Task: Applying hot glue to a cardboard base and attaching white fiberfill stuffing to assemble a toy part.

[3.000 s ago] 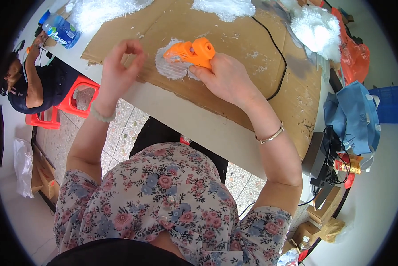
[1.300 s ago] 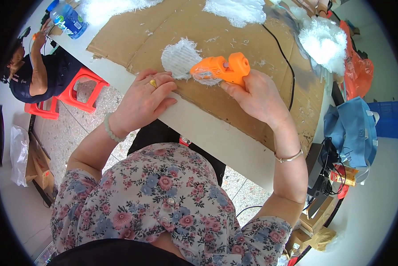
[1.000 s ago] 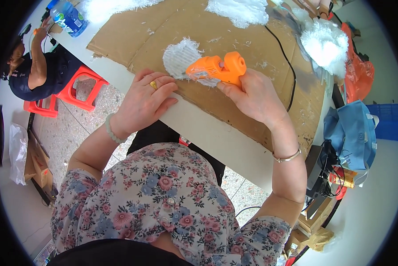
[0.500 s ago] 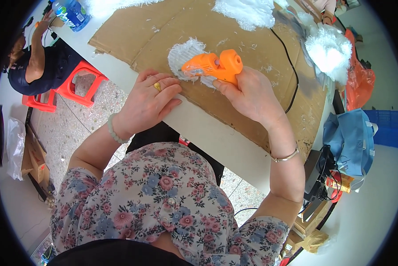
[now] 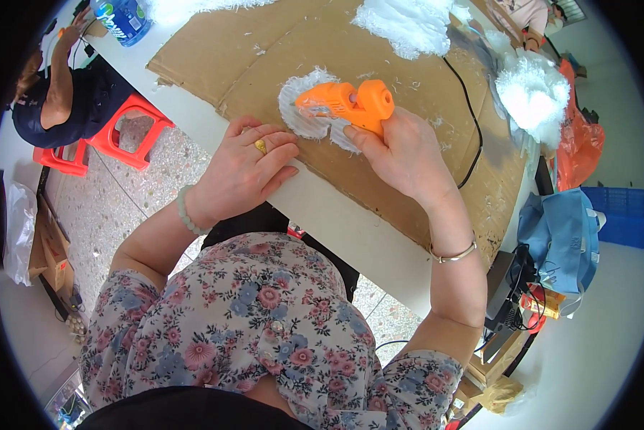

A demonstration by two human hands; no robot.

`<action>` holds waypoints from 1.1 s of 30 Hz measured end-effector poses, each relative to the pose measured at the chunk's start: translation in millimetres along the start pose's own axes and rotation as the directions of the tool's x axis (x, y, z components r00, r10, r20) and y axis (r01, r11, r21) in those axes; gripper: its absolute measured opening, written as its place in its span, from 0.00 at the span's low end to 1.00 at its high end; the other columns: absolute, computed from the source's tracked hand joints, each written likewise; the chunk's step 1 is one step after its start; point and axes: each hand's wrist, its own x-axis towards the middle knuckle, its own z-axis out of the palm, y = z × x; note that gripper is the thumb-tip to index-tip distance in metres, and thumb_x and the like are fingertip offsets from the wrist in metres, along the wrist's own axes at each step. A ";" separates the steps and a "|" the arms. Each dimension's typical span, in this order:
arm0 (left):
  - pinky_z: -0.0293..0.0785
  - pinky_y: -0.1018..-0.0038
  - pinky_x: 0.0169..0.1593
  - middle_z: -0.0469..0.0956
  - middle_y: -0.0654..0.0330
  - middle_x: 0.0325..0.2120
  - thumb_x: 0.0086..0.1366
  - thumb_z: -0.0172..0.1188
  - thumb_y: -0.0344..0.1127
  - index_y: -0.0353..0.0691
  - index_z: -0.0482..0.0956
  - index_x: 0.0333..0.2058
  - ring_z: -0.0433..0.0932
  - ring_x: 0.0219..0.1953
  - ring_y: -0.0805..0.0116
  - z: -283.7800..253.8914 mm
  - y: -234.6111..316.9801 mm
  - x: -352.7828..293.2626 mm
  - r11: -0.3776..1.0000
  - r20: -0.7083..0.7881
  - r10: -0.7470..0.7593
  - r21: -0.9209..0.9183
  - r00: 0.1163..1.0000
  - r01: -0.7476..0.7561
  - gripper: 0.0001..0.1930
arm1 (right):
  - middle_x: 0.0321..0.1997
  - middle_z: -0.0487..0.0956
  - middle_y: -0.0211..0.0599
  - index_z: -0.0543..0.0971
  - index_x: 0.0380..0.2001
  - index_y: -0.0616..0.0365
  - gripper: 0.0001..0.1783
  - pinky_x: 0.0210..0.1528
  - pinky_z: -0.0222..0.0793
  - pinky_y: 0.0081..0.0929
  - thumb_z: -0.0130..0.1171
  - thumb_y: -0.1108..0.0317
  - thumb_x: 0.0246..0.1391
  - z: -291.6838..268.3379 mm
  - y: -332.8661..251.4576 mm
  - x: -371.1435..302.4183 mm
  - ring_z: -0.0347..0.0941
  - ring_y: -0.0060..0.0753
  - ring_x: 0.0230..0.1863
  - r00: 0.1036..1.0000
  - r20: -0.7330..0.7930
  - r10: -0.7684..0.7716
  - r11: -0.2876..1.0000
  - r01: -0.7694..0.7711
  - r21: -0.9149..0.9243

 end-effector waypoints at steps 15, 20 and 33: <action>0.65 0.62 0.50 0.77 0.60 0.37 0.52 0.64 0.34 0.39 0.74 0.35 0.75 0.44 0.63 -0.4 0.4 -0.1 1.000 -0.001 0.004 0.020 1.000 -0.004 0.12 | 0.20 0.71 0.44 0.74 0.33 0.64 0.14 0.26 0.63 0.33 0.60 0.64 0.50 8.1 -2.8 -0.9 0.67 0.42 0.21 0.985 -0.073 -0.155 0.987 0.150 -0.059; 0.63 0.63 0.51 0.77 0.59 0.37 0.51 0.63 0.34 0.39 0.73 0.35 0.75 0.43 0.63 -0.7 0.8 0.0 0.999 0.003 0.024 0.042 1.000 -0.025 0.13 | 0.20 0.71 0.32 0.75 0.37 0.63 0.12 0.26 0.62 0.25 0.59 0.67 0.53 4.8 -4.8 -0.9 0.65 0.27 0.21 0.988 -0.123 -0.090 0.991 0.101 0.088; 0.69 0.67 0.42 0.73 0.61 0.30 0.48 0.60 0.28 0.38 0.76 0.32 0.73 0.37 0.62 -13.1 -17.2 8.4 0.993 -0.063 0.050 0.110 0.997 -0.043 0.10 | 0.33 0.78 0.27 0.76 0.40 0.58 0.12 0.28 0.62 0.15 0.54 0.62 0.59 5.5 12.1 -18.1 0.66 0.16 0.27 0.960 -0.048 0.275 0.683 -0.160 0.712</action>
